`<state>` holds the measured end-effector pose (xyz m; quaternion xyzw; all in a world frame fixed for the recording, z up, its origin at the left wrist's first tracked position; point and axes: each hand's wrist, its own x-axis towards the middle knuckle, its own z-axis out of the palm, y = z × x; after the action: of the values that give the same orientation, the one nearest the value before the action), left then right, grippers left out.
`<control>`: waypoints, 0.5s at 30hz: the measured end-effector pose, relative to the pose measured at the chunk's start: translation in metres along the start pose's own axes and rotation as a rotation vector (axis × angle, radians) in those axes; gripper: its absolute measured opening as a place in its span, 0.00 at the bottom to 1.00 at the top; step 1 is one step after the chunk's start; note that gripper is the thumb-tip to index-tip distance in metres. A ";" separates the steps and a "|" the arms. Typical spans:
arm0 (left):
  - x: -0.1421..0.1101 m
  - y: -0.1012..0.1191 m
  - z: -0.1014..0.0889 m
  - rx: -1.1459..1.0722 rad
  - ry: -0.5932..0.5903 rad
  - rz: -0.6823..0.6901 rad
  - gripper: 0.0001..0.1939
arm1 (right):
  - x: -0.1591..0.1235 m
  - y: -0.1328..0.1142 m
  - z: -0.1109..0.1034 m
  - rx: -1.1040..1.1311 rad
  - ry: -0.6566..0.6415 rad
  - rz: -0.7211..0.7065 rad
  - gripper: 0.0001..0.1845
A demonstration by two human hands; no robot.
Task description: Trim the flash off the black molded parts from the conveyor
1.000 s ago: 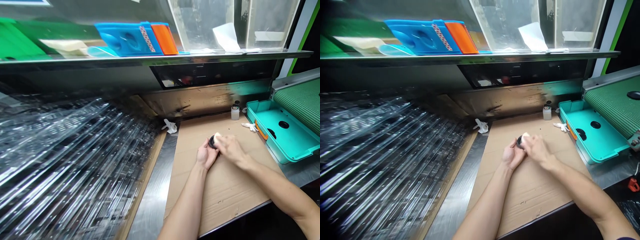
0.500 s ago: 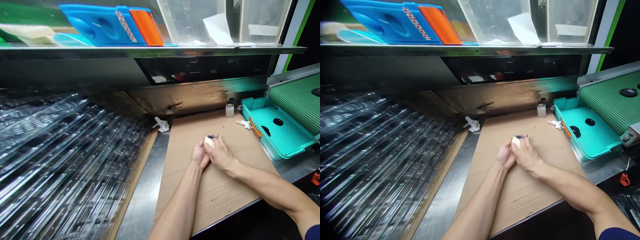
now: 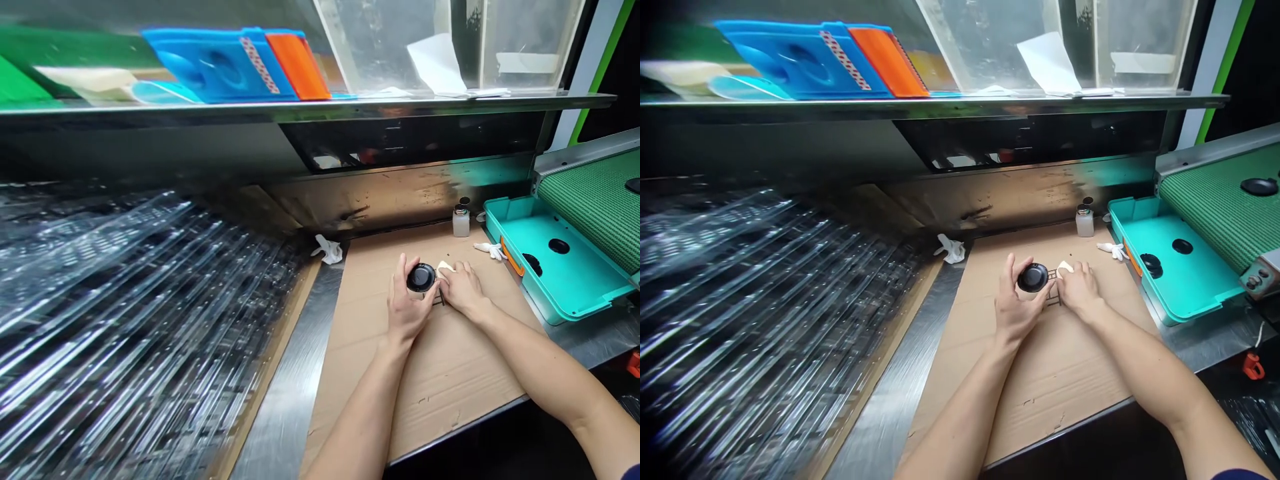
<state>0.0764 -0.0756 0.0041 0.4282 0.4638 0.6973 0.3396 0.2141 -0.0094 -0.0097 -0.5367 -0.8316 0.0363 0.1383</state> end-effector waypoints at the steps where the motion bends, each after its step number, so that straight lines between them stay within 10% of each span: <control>1: -0.001 0.000 0.001 0.019 0.011 0.033 0.50 | 0.000 0.000 0.000 0.007 0.001 0.003 0.20; 15: 0.005 -0.032 -0.006 0.608 -0.029 0.414 0.48 | 0.005 0.004 0.001 0.026 -0.004 0.002 0.21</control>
<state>0.0712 -0.0624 -0.0259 0.6041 0.5485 0.5755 0.0552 0.2155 -0.0033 -0.0106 -0.5358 -0.8307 0.0482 0.1435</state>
